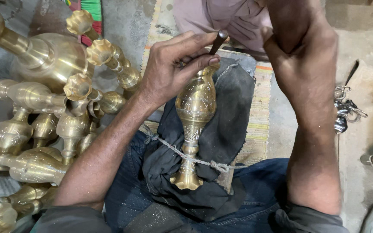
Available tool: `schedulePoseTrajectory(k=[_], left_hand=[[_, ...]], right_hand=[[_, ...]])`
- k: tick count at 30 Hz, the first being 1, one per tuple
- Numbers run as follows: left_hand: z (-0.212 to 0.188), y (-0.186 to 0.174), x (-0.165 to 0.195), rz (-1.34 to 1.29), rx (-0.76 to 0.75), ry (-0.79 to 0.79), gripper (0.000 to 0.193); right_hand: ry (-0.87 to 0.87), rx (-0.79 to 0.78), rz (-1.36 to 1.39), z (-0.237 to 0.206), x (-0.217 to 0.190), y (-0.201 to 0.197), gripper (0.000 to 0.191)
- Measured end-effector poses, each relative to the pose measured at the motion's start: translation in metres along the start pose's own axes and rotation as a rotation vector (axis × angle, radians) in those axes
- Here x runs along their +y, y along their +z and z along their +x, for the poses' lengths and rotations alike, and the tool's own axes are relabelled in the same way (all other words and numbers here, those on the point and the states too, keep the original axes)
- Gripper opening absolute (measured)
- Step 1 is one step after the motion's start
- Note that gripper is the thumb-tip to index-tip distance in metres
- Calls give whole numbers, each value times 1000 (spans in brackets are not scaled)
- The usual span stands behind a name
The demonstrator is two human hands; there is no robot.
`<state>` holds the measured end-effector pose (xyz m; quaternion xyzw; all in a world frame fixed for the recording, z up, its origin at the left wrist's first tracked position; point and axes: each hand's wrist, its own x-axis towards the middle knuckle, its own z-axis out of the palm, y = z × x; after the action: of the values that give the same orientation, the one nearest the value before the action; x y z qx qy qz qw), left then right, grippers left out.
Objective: The person sits on the floor with a brass vase held against a padded rest and uses a small chisel and a wooden mallet to hand-engrave decorative patterns into the vase's surface, repositioning the vase and chisel repeatedly as they work around it.
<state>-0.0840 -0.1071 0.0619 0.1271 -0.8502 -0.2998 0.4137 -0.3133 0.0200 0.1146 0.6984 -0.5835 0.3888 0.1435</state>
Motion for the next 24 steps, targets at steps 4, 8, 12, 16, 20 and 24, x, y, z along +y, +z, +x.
schedulePoseTrajectory(k=[4, 8, 12, 16, 20, 24], left_hand=[[2, -2, 1, -9, -11, 25, 35], [2, -4, 3, -15, -19, 2, 33], [2, -4, 2, -8, -33, -8, 39], [1, -4, -2, -25, -35, 33, 34], [-1, -3, -5, -31, -39, 33, 35], [-1, -4, -7, -10, -55, 2, 39]], right_hand=[[-31, -26, -186, 0, 2, 1, 28], [-48, -53, -248, 1, 1, 0, 30], [1, -15, -22, 1, 2, 0, 35], [0, -62, -188, -1, 3, 1, 30], [-20, -61, -164, -1, 3, 2, 27], [9, -26, 7, 0, 2, 2, 33]])
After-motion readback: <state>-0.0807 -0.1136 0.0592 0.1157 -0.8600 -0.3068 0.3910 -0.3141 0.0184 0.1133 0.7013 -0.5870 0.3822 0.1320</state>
